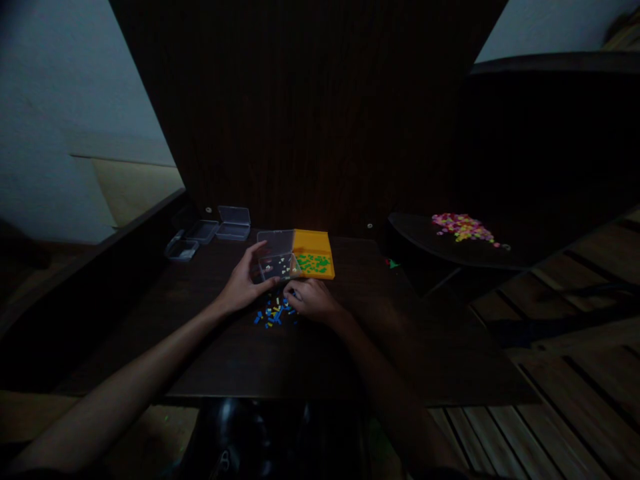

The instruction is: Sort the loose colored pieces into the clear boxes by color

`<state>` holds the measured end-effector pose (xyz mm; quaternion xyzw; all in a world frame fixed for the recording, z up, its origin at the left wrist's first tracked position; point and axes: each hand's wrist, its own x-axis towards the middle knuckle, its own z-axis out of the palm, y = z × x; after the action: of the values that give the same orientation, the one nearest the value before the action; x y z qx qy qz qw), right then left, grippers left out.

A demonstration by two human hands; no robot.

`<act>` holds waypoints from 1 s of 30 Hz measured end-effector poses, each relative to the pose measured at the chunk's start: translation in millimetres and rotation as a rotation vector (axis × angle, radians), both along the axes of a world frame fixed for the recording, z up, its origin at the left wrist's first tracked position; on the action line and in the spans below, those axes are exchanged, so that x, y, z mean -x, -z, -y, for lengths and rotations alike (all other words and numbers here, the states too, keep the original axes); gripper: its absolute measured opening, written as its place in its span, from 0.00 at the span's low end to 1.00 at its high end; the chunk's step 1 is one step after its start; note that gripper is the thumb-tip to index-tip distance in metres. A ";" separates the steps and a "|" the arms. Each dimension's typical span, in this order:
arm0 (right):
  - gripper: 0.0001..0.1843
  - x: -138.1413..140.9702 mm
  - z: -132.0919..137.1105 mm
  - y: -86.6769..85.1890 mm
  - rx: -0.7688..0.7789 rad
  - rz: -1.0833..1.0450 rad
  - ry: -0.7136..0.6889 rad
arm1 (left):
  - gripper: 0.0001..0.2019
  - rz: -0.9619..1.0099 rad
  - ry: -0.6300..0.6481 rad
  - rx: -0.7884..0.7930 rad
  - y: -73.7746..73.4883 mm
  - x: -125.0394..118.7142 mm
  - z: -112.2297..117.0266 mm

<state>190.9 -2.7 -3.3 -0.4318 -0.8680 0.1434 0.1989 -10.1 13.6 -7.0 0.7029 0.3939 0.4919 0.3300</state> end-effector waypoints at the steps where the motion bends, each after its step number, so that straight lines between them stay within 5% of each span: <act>1: 0.08 -2.3 -0.2 -1.8 -0.007 -0.044 0.009 | 0.40 0.008 0.008 0.008 -0.2 -0.2 0.3; 9: 0.13 -16.3 -3.0 -9.4 -0.056 -0.283 0.132 | 0.39 -0.015 0.045 0.006 1.2 -4.9 5.0; 24: 0.14 -9.6 1.7 -12.9 -0.153 0.143 0.150 | 0.39 -0.122 0.153 -0.055 5.1 -16.1 17.6; 30: 0.14 -9.8 0.9 -9.1 -0.150 0.148 0.110 | 0.39 -0.115 0.169 -0.049 3.1 -18.0 20.7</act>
<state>200.7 -3.6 5.8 -0.4721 -0.8636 0.0347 0.1737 7.9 -7.1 -10.1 0.7686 0.3394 0.4306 0.3295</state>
